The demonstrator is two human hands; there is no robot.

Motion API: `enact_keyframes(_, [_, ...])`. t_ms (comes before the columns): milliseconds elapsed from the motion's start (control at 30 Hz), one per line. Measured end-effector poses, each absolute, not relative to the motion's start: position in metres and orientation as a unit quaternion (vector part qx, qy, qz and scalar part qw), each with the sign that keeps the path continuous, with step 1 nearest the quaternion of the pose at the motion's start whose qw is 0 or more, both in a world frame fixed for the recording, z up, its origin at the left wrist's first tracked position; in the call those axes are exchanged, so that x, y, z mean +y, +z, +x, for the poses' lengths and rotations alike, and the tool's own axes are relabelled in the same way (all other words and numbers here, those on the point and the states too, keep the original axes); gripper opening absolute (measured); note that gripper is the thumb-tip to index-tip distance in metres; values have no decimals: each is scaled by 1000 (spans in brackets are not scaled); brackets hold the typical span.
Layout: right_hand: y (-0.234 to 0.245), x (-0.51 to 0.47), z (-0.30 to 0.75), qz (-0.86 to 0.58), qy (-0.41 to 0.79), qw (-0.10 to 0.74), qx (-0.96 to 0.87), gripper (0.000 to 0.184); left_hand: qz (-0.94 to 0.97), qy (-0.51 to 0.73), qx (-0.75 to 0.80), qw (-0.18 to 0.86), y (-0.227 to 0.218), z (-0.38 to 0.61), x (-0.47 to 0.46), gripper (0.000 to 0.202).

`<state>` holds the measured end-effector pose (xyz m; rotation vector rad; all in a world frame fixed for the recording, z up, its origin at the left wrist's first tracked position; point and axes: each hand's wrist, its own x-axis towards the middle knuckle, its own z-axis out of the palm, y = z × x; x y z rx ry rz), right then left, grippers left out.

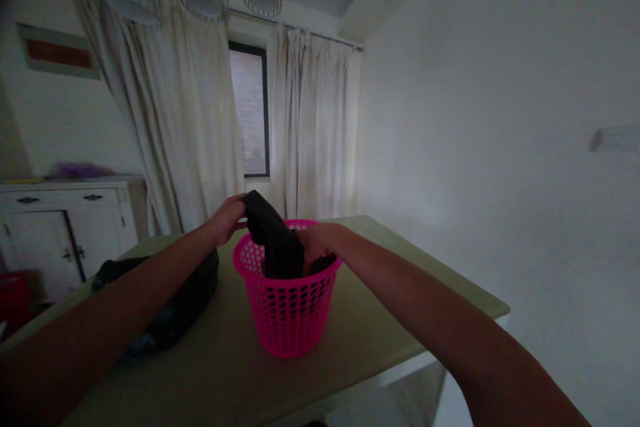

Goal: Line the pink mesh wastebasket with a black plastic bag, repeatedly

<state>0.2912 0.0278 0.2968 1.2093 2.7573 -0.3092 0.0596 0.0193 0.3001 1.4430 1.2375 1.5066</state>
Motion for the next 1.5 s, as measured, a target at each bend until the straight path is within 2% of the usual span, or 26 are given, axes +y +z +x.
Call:
enact_keyframes(100, [278,32,268,443,96,63,889,49,585,576,424,383,299,72,8,25])
enact_keyframes(167, [276,37,266,435,144,52,887,43,617,574,398,362,296,71,2,24])
enact_keyframes(333, [297,42,305,424,61,-2,904,49,726,533,387,196,281,44,-18,16])
enact_keyframes(400, [306,37,330,407,17,-25,913,49,714,541,391,211,273,33,-30,16])
enact_keyframes(500, [312,23,366,357,-17,-79,931,44,680,545,397,286,261,24,-46,21])
enact_keyframes(600, [307,3,394,331,9,-154,931,53,691,523,386,315,252,17,-58,19])
enact_keyframes(700, [288,-18,417,305,76,-200,928,55,722,501,370,301,242,8,-68,18])
enact_keyframes(800, [258,-33,436,260,201,-218,919,46,770,460,371,240,233,1,-78,17])
enact_keyframes(900, [229,-35,450,230,291,-230,900,39,819,422,369,122,228,1,-90,14])
enact_keyframes(1000, [212,-31,455,236,300,-242,892,38,832,422,361,5,226,7,-99,15])
enact_keyframes(1133, [213,-31,457,255,271,-279,885,40,809,445,383,-21,227,17,-105,30])
enact_keyframes(1200, [218,-34,459,246,263,-268,894,41,820,434,373,-10,229,20,-105,34])
enact_keyframes(1300, [225,-33,463,241,283,-221,902,38,869,372,325,-14,230,22,-101,17])
enact_keyframes(1400, [227,-29,464,262,322,-158,896,31,899,310,303,-66,227,21,-93,16])
enact_keyframes(1500, [225,-26,459,294,312,-104,897,18,902,283,305,-116,219,17,-88,17])
